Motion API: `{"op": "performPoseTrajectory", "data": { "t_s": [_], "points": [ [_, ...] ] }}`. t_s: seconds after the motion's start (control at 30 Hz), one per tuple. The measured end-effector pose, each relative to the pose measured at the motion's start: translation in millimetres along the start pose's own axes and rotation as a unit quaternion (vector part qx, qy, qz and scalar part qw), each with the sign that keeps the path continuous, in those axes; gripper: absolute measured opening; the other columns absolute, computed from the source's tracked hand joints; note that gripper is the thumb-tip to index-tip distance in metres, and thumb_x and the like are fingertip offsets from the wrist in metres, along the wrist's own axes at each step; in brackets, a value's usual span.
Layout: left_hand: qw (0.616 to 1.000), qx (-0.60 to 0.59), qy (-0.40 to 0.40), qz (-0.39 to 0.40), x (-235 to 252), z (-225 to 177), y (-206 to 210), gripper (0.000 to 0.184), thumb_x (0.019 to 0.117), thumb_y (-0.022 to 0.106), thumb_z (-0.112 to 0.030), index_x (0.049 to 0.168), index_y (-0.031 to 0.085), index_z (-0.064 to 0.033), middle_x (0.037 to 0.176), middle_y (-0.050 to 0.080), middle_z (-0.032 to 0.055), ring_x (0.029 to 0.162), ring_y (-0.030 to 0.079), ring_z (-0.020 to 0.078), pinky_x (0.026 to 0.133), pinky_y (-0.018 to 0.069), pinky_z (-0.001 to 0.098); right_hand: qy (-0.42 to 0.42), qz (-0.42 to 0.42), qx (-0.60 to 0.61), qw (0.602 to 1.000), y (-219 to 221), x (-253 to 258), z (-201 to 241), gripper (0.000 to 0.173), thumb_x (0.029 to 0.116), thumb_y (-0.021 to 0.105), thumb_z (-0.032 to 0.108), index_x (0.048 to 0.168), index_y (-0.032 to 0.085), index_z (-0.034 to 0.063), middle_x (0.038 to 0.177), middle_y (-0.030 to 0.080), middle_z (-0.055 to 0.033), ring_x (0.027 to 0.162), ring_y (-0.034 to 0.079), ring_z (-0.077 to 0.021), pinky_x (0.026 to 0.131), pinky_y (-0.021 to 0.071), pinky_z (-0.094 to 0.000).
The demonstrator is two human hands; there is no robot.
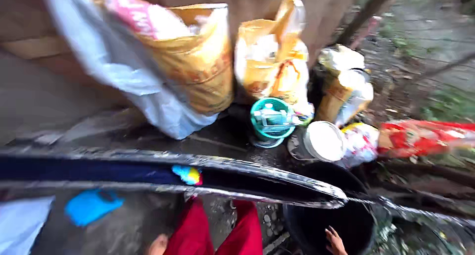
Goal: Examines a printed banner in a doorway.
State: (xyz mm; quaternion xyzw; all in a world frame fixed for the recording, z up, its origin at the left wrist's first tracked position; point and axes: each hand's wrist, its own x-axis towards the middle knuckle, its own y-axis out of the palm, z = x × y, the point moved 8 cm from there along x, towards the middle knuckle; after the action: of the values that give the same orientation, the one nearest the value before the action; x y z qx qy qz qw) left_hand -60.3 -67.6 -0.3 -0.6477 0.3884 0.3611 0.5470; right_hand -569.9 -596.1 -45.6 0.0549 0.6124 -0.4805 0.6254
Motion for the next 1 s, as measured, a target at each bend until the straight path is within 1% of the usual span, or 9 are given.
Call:
{"op": "performPoseTrajectory", "data": {
  "t_s": [0.13,0.2,0.3,0.4,0.5,0.67,0.8,0.9,1.0],
  "points": [
    [0.995,-0.088,-0.023,0.038,2,30,-1,0.032,0.1062,0.051,-0.013,0.129,0.058,0.0078,0.127,0.062,0.0312,0.123,0.059,0.0434,0.106,0.0443,0.0579,-0.034,0.14,-0.1,0.984,124,-76,10,0.057,0.1018,0.055,0.0,0.155,0.035,-0.0018,0.155,0.041,-0.0299,0.139,0.045,-0.0438,0.106,0.0414,-0.0598],
    [0.995,-0.087,-0.025,0.039,6,45,-5,0.032,0.105,0.052,-0.015,0.13,0.06,0.0045,0.127,0.063,0.0293,0.124,0.06,0.0425,0.106,0.0453,0.0582,-0.086,0.193,-0.187,0.959,181,-115,9,0.055,0.0969,0.061,-0.006,0.149,0.044,-0.0067,0.145,0.051,-0.0321,0.13,0.056,-0.0425,0.107,0.0476,-0.0533],
    [0.988,-0.15,-0.014,0.036,16,75,-8,0.032,0.1052,0.053,-0.012,0.131,0.059,0.0062,0.129,0.063,0.0285,0.125,0.06,0.0396,0.108,0.0442,0.0539,-0.13,0.207,-0.285,0.927,252,-166,11,0.03,0.102,0.063,0.01,0.124,0.064,-0.0103,0.111,0.07,-0.0275,0.095,0.07,-0.034,0.089,0.0554,-0.0478],
    [0.979,-0.201,0.002,0.021,18,117,-21,0.032,0.1049,0.052,-0.012,0.13,0.06,0.0065,0.129,0.063,0.0269,0.125,0.06,0.0376,0.109,0.0444,0.0514,-0.136,0.159,-0.367,0.906,309,-198,18,0.049,0.1091,0.05,0.034,0.11,0.07,-0.0113,0.102,0.072,-0.0277,0.093,0.07,-0.0378,0.09,0.0528,-0.0551],
    [0.962,-0.271,-0.012,-0.012,5,183,-49,0.032,0.1048,0.053,-0.011,0.13,0.059,0.0073,0.129,0.063,0.0273,0.124,0.06,0.0372,0.109,0.045,0.0495,-0.159,0.185,-0.379,0.893,386,-215,30,0.051,0.111,0.044,0.033,0.122,0.064,-0.0127,0.112,0.069,-0.0317,0.103,0.069,-0.0413,0.095,0.0523,-0.0568],
    [0.91,-0.389,-0.108,-0.089,-30,343,-43,0.035,0.1042,0.056,-0.012,0.132,0.058,0.0076,0.132,0.061,0.0287,0.125,0.059,0.0397,0.11,0.0444,0.0526,-0.219,0.233,-0.383,0.867,516,-274,75,0.041,0.1118,0.04,0.021,0.133,0.056,-0.0103,0.115,0.065,-0.0303,0.093,0.063,-0.0324,0.083,0.05,-0.0489],
    [0.84,-0.473,-0.226,-0.142,-81,439,-8,0.036,0.1036,0.056,-0.012,0.135,0.057,0.0061,0.13,0.062,0.029,0.121,0.062,0.0417,0.106,0.0464,0.0555,-0.279,0.307,-0.465,0.782,616,-338,94,0.033,0.1072,0.05,0.009,0.132,0.057,-0.0117,0.119,0.066,-0.0295,0.099,0.067,-0.0327,0.088,0.0532,-0.047],
    [0.789,-0.528,-0.272,-0.155,-106,454,18,0.035,0.1045,0.054,-0.01,0.135,0.056,0.0078,0.13,0.061,0.0311,0.121,0.061,0.0432,0.106,0.0468,0.0558,-0.327,0.338,-0.537,0.7,669,-379,104,0.035,0.0972,0.061,-0.005,0.131,0.058,-0.012,0.125,0.064,-0.0314,0.105,0.069,-0.0371,0.093,0.0566,-0.0485],
    [0.778,-0.547,-0.277,-0.137,-104,445,41,0.036,0.1044,0.053,-0.013,0.135,0.059,0.0043,0.133,0.061,0.0285,0.127,0.058,0.0433,0.109,0.0434,0.058,-0.348,0.289,-0.645,0.616,717,-403,117,0.03,0.1046,0.058,0.014,0.12,0.066,-0.0099,0.109,0.07,-0.027,0.087,0.068,-0.0333,0.082,0.0539,-0.0495]
  ]
}}
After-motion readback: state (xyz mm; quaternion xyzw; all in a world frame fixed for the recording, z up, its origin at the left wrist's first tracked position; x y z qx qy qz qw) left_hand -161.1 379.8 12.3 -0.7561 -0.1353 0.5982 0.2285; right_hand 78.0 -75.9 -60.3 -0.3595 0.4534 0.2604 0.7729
